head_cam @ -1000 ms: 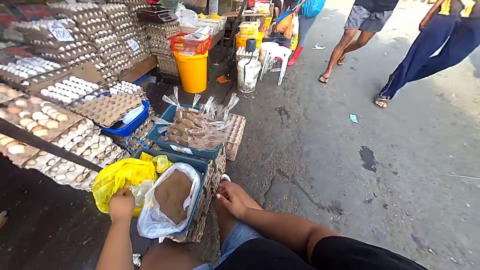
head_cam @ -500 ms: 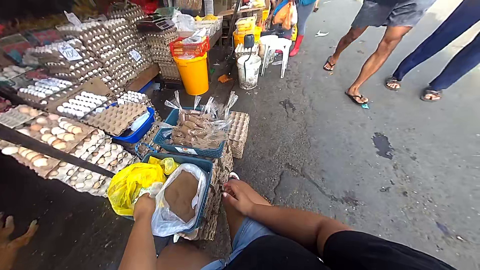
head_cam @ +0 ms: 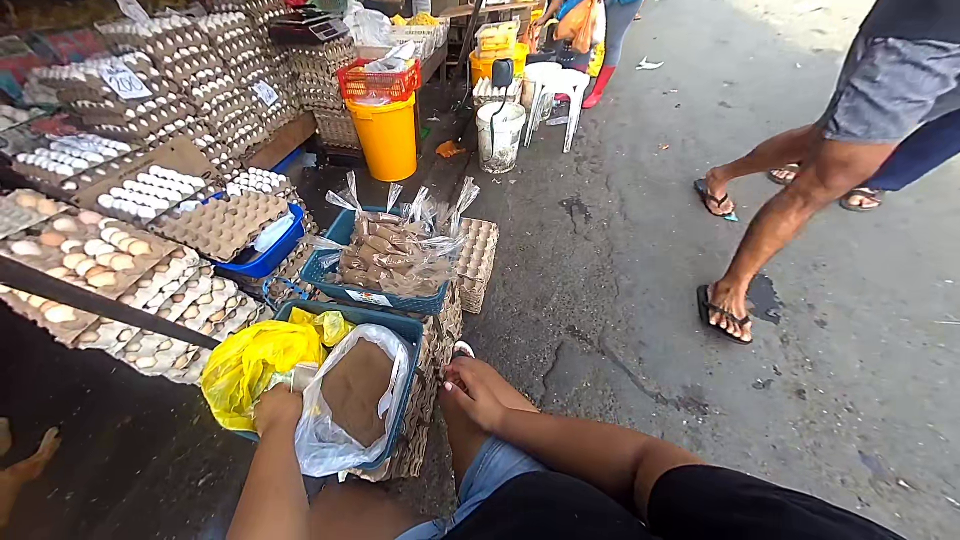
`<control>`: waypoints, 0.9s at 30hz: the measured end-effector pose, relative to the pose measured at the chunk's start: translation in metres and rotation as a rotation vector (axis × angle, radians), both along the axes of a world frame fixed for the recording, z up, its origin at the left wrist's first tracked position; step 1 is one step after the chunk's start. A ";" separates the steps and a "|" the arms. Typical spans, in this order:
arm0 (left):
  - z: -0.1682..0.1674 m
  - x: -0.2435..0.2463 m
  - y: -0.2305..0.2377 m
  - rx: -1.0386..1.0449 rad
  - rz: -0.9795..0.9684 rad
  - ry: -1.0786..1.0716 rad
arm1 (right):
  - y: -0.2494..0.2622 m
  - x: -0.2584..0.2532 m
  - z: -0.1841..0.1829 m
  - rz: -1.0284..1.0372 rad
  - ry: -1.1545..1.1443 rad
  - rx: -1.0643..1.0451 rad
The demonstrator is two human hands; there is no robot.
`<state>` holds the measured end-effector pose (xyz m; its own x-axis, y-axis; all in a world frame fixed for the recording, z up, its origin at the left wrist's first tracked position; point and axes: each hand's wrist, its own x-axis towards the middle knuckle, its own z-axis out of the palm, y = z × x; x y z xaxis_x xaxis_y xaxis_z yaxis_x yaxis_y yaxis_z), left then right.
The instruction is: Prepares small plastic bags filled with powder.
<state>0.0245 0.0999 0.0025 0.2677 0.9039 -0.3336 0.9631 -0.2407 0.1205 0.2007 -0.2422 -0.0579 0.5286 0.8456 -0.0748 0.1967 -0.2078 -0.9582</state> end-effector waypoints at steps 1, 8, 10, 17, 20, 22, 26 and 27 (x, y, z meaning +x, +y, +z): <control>0.002 0.000 -0.001 0.013 0.014 -0.045 | 0.000 0.000 0.000 -0.003 0.003 -0.003; 0.039 -0.020 -0.021 0.172 -0.047 -0.609 | -0.001 -0.001 0.000 -0.005 0.001 0.010; 0.058 -0.030 -0.031 0.321 -0.013 -0.771 | -0.002 -0.003 0.000 0.016 -0.019 0.010; 0.153 -0.038 -0.126 0.599 -0.262 -0.959 | -0.003 -0.003 0.054 0.020 -0.085 0.045; 0.146 -0.034 -0.184 0.320 -0.566 -0.837 | 0.002 0.002 0.104 0.159 0.025 0.216; 0.130 -0.031 -0.212 0.096 -0.631 -0.784 | 0.000 0.001 0.138 0.411 0.050 0.292; 0.107 -0.031 -0.240 -0.118 -0.558 -0.800 | -0.013 -0.004 0.173 0.622 -0.029 0.197; 0.104 -0.032 -0.244 -0.127 -0.552 -0.801 | -0.015 -0.006 0.171 0.612 -0.042 0.186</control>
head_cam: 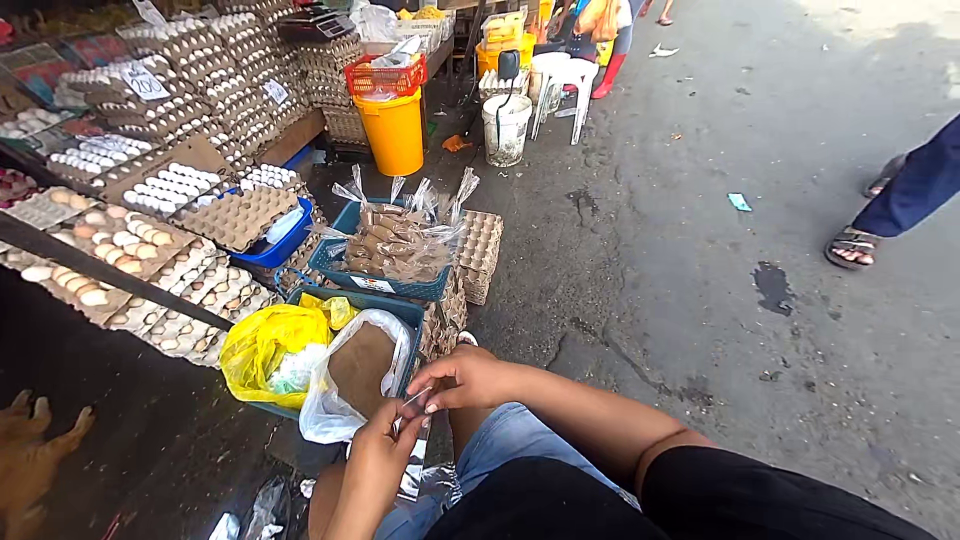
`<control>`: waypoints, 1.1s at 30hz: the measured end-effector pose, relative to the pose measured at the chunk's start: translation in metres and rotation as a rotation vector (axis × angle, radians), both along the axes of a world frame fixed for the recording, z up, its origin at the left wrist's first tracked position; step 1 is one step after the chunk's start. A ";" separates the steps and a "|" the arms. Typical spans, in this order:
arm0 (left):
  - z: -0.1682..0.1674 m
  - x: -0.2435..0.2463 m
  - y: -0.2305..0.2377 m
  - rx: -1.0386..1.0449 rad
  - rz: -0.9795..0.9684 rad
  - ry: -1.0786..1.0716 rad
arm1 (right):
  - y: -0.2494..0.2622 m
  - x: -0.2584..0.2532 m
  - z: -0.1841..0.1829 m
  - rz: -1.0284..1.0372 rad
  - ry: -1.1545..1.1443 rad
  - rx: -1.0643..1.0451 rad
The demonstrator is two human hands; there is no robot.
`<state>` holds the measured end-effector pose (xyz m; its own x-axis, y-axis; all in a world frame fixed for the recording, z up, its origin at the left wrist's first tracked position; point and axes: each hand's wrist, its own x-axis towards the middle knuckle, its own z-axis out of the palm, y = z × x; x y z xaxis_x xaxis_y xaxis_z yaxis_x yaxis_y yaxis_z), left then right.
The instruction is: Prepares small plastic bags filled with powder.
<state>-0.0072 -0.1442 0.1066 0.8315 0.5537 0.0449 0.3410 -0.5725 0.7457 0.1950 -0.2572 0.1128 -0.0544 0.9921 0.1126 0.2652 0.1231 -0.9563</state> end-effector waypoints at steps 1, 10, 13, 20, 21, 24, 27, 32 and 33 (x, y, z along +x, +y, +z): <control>-0.001 -0.001 -0.002 -0.003 -0.003 0.000 | -0.002 -0.002 -0.003 -0.012 0.010 -0.007; -0.006 -0.006 -0.005 -0.021 -0.026 -0.187 | -0.002 -0.009 0.000 -0.211 -0.066 0.118; -0.004 -0.005 0.000 -0.016 -0.008 -0.190 | -0.004 -0.009 0.005 -0.174 -0.137 0.079; -0.012 -0.001 -0.007 -0.062 0.025 -0.279 | -0.006 -0.011 -0.001 -0.103 0.017 0.215; -0.012 -0.001 -0.008 -0.078 0.016 -0.265 | -0.006 -0.011 -0.001 -0.161 -0.032 0.259; -0.009 -0.002 -0.008 -0.097 -0.066 -0.170 | -0.006 -0.009 -0.004 -0.265 -0.068 0.321; -0.005 -0.003 -0.005 -0.166 -0.165 -0.068 | -0.008 -0.010 0.000 -0.254 -0.061 0.287; -0.014 -0.005 -0.004 -0.194 -0.067 -0.164 | -0.006 -0.010 0.000 -0.276 0.179 0.261; -0.014 -0.006 -0.005 -0.211 -0.038 -0.186 | -0.005 -0.009 0.001 -0.281 0.201 0.256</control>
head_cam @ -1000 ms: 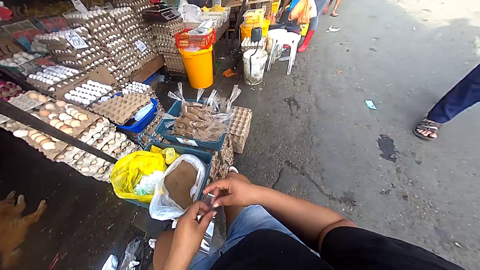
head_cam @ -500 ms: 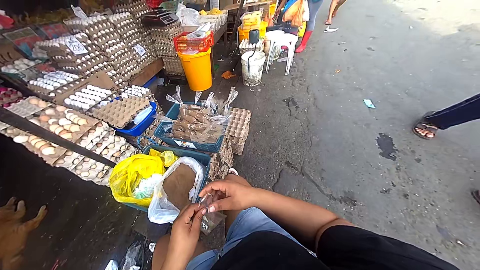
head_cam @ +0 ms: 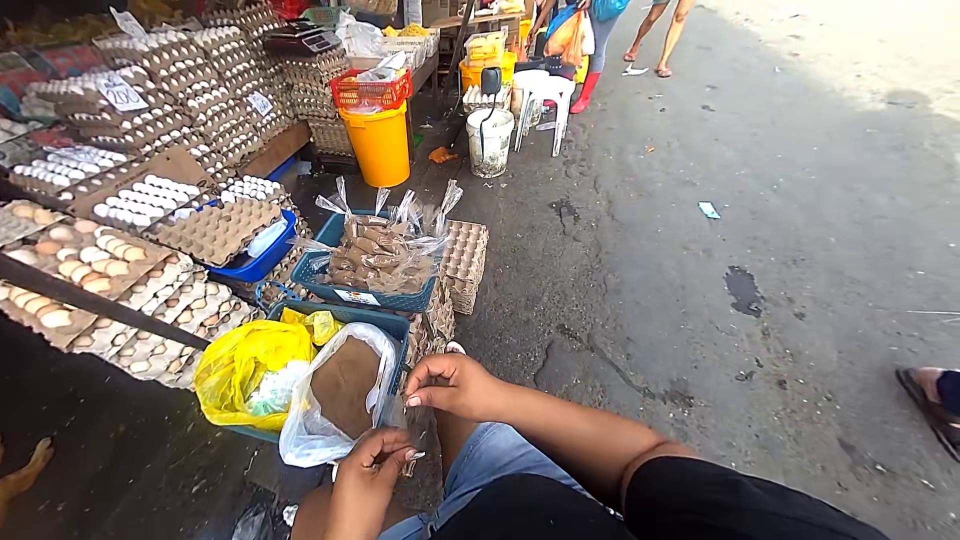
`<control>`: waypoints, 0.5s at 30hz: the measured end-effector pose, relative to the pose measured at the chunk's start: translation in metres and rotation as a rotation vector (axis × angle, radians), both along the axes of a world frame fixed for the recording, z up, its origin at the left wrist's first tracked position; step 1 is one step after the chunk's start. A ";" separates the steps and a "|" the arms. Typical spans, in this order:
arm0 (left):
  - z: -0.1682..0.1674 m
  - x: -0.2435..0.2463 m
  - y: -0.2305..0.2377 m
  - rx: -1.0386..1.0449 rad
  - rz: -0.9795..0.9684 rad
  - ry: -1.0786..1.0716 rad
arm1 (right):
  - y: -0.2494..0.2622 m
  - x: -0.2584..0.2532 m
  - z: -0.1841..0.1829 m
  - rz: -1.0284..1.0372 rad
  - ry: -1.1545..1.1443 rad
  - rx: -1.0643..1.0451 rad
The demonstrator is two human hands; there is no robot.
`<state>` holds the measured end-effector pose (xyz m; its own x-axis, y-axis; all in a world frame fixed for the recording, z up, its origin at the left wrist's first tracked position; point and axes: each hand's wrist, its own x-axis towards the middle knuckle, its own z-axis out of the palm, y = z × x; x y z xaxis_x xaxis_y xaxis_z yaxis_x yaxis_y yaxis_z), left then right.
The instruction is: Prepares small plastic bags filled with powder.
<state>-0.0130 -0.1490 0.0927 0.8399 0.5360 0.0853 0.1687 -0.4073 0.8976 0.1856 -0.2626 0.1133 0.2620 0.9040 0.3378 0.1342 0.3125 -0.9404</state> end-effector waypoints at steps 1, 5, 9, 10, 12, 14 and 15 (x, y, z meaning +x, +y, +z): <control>0.002 -0.001 0.000 -0.013 -0.004 0.005 | 0.000 0.000 0.000 -0.007 0.001 0.000; 0.011 -0.008 0.006 -0.060 -0.241 0.156 | 0.000 -0.005 0.001 -0.061 -0.114 0.032; 0.012 -0.004 0.003 -0.019 -0.205 0.046 | 0.000 -0.016 0.008 -0.010 -0.262 -0.027; 0.010 0.001 -0.001 -0.019 -0.136 -0.042 | 0.001 -0.021 0.005 0.014 -0.278 -0.021; 0.010 0.009 -0.006 -0.023 -0.055 -0.140 | 0.003 -0.025 0.006 0.010 -0.278 0.009; 0.009 0.010 -0.004 -0.006 -0.106 -0.183 | 0.003 -0.017 0.015 -0.066 -0.238 0.033; 0.008 0.009 -0.003 0.003 -0.151 -0.198 | 0.005 -0.012 0.015 -0.115 -0.205 0.074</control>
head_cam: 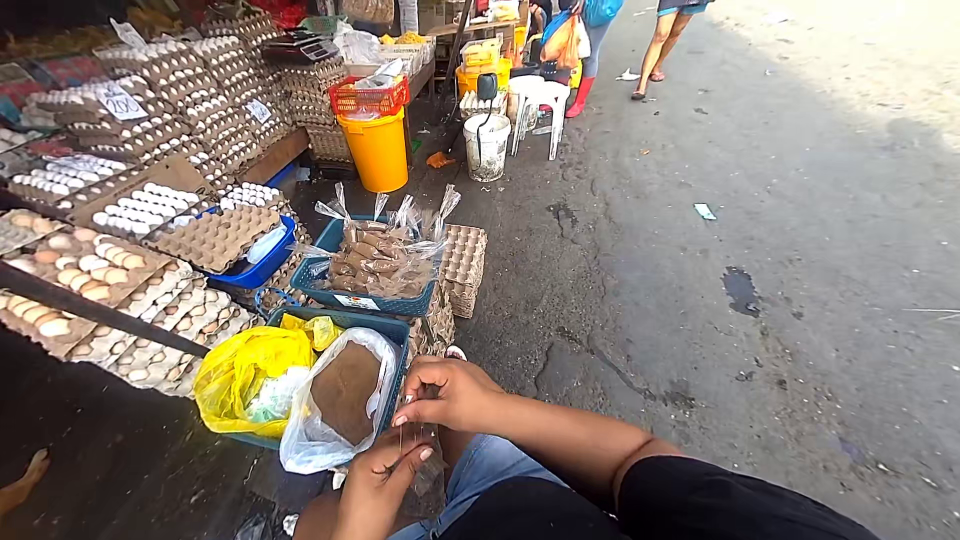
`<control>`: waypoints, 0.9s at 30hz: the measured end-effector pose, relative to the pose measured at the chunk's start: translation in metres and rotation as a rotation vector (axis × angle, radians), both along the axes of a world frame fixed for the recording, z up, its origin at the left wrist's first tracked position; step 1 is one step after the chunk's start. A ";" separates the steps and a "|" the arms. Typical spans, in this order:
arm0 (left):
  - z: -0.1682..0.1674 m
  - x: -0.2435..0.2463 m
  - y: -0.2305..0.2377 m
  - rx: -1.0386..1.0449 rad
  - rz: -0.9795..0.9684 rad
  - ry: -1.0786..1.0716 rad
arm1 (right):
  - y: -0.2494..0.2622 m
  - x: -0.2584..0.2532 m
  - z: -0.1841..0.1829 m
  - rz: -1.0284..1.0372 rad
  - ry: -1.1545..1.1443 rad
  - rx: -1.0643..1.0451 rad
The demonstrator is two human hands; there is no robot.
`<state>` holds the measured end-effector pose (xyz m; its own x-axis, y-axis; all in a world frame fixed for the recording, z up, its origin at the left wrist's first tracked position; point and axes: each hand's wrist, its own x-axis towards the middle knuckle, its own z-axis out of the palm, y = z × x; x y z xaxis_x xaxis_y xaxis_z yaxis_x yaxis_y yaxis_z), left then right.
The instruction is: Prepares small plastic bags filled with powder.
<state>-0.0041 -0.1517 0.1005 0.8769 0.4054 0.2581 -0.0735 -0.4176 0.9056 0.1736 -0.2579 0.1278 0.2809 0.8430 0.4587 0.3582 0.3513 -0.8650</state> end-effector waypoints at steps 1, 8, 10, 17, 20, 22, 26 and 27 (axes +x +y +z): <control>-0.002 -0.001 0.001 0.005 -0.020 -0.016 | 0.002 0.006 -0.003 -0.013 0.035 0.047; 0.005 -0.005 0.003 -0.004 -0.017 0.060 | -0.005 0.003 -0.004 0.181 0.319 -0.054; 0.008 -0.007 0.002 -0.010 -0.070 0.127 | -0.004 0.003 -0.003 0.144 0.270 -0.057; 0.005 0.003 -0.003 0.077 -0.049 -0.038 | 0.002 -0.012 -0.008 0.128 0.156 0.036; 0.004 -0.003 0.000 0.154 -0.294 0.086 | 0.004 0.017 0.000 -0.047 0.314 0.114; 0.001 -0.009 0.003 0.140 -0.346 0.174 | -0.002 0.036 0.011 -0.145 0.426 0.150; 0.001 -0.009 0.007 0.110 -0.189 0.229 | -0.012 0.042 0.008 -0.097 0.294 0.152; 0.001 -0.006 0.006 0.100 -0.114 0.182 | -0.011 0.033 0.004 -0.033 0.223 0.123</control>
<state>-0.0097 -0.1462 0.1018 0.9513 0.2814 0.1257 0.0351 -0.5041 0.8629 0.2065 -0.2693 0.1316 0.4129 0.7734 0.4810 0.1767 0.4500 -0.8754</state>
